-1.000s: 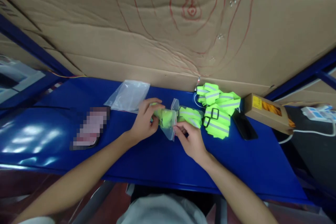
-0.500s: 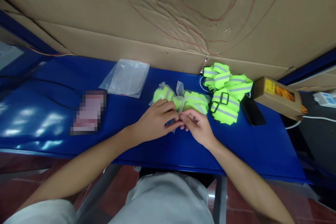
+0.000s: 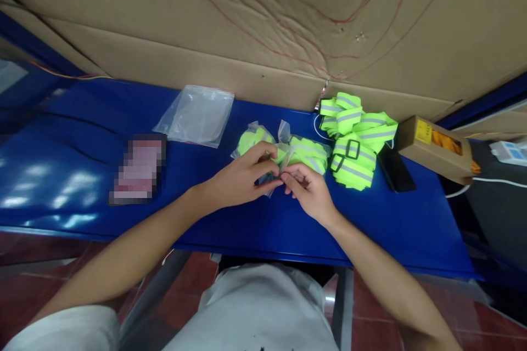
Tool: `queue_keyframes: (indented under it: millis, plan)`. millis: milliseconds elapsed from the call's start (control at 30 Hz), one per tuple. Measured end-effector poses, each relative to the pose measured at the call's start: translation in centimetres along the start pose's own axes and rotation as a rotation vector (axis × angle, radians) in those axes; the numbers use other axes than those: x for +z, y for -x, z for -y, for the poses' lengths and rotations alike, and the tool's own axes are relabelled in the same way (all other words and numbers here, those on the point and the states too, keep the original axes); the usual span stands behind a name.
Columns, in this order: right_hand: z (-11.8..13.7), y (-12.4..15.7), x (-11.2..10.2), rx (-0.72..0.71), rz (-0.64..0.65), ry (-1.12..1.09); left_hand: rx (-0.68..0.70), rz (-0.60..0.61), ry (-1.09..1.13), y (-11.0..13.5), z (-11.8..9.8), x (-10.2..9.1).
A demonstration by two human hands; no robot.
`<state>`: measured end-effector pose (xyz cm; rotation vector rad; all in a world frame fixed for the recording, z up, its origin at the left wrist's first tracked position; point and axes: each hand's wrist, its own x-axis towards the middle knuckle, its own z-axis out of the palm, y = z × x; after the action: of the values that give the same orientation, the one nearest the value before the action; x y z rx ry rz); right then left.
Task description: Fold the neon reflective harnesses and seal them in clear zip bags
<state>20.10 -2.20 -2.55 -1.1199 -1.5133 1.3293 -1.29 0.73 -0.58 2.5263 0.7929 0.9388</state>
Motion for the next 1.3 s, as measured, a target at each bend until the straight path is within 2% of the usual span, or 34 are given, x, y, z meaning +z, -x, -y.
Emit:
queue_keyframes:
  millis: [133,300,467,600,667,733,800,900,1000,1100,1167,1233,1300]
  plan:
    - [-0.3,-0.2,-0.1,-0.001,0.002,-0.006,-0.041,0.025,-0.014,0.0,-0.2,-0.4]
    - [-0.2,-0.2,0.2,-0.016,-0.014,-0.009,-0.027,0.022,-0.001,-0.3,-0.1,-0.8]
    - [0.1,0.0,0.7,-0.044,-0.002,0.131,0.002,-0.002,-0.007,-0.5,-0.6,-0.2]
    - [0.3,0.1,0.8,-0.107,-0.083,0.200,-0.063,-0.153,-0.208,-0.5,-1.4,0.6]
    - [0.3,0.2,0.6,-0.107,-0.125,0.226,-0.085,-0.283,-0.290,-0.5,-1.2,0.2]
    - [0.3,0.3,0.3,-0.087,-0.119,0.235,-0.108,-0.420,-0.258,-0.5,-0.7,-0.7]
    - [0.3,0.5,0.2,-0.070,-0.041,0.179,-0.180,-0.544,-0.088,-0.5,-0.2,-1.8]
    - [0.3,0.8,0.3,-0.009,0.090,0.010,-0.310,-0.702,0.324,-0.9,-0.2,-2.9]
    - [0.0,0.8,0.7,0.044,0.094,-0.077,-0.385,-0.808,0.771,-1.4,-0.8,-3.3]
    - [-0.4,0.6,0.9,-0.002,0.073,-0.101,-0.493,-0.798,1.078,-1.6,-0.4,-3.2]
    - [-0.2,0.5,0.6,-0.066,0.039,-0.109,-0.549,-0.761,1.142,-1.5,0.5,-2.9]
    - [0.3,0.5,0.0,-0.147,-0.068,-0.079,-0.610,-0.724,1.198,-1.4,1.6,-2.5]
    - [1.1,0.6,-0.9,-0.235,-0.231,0.001,-0.678,-0.682,1.261,-1.3,2.2,-1.9]
